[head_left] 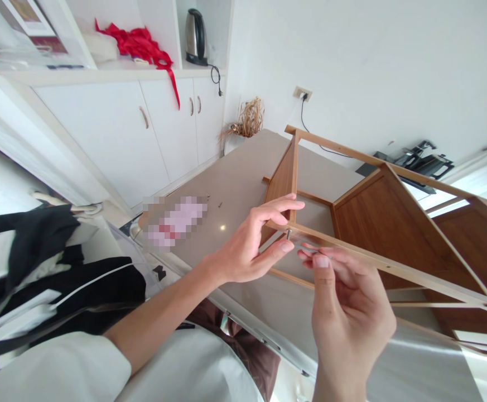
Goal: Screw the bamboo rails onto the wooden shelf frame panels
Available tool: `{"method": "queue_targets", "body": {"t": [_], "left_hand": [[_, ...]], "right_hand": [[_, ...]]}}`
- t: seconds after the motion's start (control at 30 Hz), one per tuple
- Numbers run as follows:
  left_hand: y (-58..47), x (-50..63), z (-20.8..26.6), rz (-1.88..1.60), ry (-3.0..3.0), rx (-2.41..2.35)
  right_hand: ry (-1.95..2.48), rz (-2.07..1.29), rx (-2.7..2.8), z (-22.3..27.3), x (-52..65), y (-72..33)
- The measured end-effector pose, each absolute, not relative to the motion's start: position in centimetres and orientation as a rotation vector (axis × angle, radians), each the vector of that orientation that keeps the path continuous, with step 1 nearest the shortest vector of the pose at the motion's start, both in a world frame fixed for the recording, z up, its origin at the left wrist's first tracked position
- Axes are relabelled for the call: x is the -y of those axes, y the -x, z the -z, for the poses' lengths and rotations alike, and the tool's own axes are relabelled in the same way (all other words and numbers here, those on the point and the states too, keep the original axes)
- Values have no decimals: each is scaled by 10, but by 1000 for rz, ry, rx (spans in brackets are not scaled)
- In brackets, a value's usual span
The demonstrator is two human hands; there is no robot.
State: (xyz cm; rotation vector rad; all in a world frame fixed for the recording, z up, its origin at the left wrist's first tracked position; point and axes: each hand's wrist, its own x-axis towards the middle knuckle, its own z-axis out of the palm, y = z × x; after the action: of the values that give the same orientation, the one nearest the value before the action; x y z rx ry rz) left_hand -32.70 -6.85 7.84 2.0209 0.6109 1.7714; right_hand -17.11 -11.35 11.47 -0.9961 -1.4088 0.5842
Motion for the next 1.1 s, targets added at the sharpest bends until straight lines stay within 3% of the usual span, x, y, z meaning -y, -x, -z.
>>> {"method": "queue_targets", "body": {"t": [0.67,1.1], "left_hand": [[329,67,-77,-1766,-2035,-599],[328,67,-75,-1786,-2035,-610]], "right_hand": [[1050,-311,1576,-128,110,165],[1068,146,2136,-182,108,160]]}}
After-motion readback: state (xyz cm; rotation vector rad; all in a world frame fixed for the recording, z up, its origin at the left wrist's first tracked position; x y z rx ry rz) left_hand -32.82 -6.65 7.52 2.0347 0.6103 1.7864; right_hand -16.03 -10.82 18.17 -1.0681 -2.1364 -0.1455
